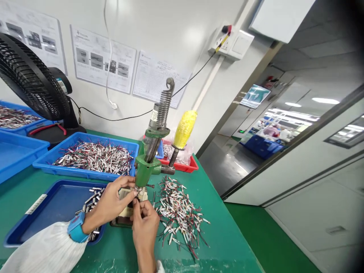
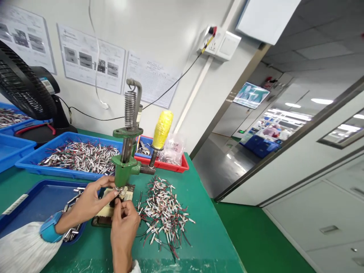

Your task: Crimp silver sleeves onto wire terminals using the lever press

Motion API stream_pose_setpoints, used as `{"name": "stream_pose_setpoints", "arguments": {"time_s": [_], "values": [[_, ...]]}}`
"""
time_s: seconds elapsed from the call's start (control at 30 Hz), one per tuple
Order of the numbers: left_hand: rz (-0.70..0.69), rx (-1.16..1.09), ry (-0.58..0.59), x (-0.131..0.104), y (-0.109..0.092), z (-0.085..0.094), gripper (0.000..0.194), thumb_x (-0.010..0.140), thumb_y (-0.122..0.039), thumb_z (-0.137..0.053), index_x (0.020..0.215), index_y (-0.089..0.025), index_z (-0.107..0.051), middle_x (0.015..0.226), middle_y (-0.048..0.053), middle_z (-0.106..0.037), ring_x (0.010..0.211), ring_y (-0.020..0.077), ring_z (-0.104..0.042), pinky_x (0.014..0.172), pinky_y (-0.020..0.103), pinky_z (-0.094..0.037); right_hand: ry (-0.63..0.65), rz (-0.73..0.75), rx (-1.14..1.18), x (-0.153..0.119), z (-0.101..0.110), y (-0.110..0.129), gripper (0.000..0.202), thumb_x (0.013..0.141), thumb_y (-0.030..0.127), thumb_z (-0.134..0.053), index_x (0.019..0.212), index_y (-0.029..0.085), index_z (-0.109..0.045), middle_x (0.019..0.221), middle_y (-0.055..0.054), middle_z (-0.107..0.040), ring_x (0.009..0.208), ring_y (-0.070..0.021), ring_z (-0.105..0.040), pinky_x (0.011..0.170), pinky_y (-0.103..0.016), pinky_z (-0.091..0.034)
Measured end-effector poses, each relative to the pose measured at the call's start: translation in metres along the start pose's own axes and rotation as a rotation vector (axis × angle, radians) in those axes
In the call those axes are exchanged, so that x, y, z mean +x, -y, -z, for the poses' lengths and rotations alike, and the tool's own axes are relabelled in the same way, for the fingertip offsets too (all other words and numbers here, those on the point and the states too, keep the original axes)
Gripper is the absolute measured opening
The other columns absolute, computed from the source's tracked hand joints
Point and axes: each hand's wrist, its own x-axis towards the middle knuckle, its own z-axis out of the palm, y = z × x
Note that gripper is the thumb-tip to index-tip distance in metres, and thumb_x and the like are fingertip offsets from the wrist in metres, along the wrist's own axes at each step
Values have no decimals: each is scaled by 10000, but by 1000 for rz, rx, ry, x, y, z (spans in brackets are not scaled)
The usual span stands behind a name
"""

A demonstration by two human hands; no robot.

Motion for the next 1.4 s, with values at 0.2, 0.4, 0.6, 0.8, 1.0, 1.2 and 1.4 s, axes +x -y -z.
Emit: {"name": "stream_pose_setpoints", "arguments": {"time_s": [0.2, 0.4, 0.6, 0.8, 1.0, 1.2, 1.4], "values": [[-81, 52, -29, -11, 9, 6, 358, 949, -331, -598, 1277, -212, -680, 1274, 109, -704, 1173, 259, -669, 1033, 383, -535, -101, 88, -142, 12, 74, 47, 549, 855, 687, -620, 895, 146, -704, 681, -50, -677, 575, -166, -587, 510, -245, -428], [-90, 78, -20, -9, 15, 15, 280, 939, -360, -628, 1157, -217, -733, 1236, 101, -730, 1170, 272, -650, 1042, 412, -508, -289, 445, -132, 105, 103, 222, 724, 763, 675, -710, 1231, 126, -649, 1126, -145, -714, 945, -239, -686, 808, -371, -551], [-103, 50, -9, -9, 19, 12, 229, 950, -372, -615, 1066, -210, -728, 1125, 85, -754, 1079, 254, -673, 973, 371, -507, -382, 594, -148, 97, 70, 254, 448, 830, 589, -699, 923, 152, -671, 804, -58, -647, 697, -177, -619, 603, -324, -517], [-76, 28, -19, -10, 20, 11, 247, 959, -393, -597, 1083, -214, -714, 1114, 80, -756, 1053, 256, -691, 942, 352, -525, -651, 757, 13, 39, 70, 230, 347, 883, 502, -713, 1006, 189, -627, 903, -52, -651, 837, -196, -676, 773, -360, -575], [-34, 25, 3, -9, 22, 10, 287, 960, -439, -592, 1096, -229, -734, 1118, 71, -762, 1053, 261, -702, 901, 318, -550, -491, 451, -254, 105, 124, 130, 586, 939, 557, -542, 1339, 130, -585, 1168, -152, -694, 1060, -245, -682, 927, -386, -545], [16, -30, -58, -10, 13, 8, 313, 932, -475, -615, 1056, -224, -754, 1071, 65, -779, 1013, 260, -714, 883, 307, -565, -212, 168, -639, 137, 115, -1, 286, 750, 241, -625, 975, 169, -787, 1047, -149, -739, 977, -289, -689, 900, -380, -504], [33, -32, -49, -10, 8, 10, 325, 925, -494, -623, 1040, -222, -757, 1036, 59, -780, 982, 252, -715, 851, 291, -563, -100, 158, -696, 142, 105, -3, 124, 726, 161, -634, 710, 205, -749, 774, -86, -715, 882, -266, -671, 930, -375, -447]]}}
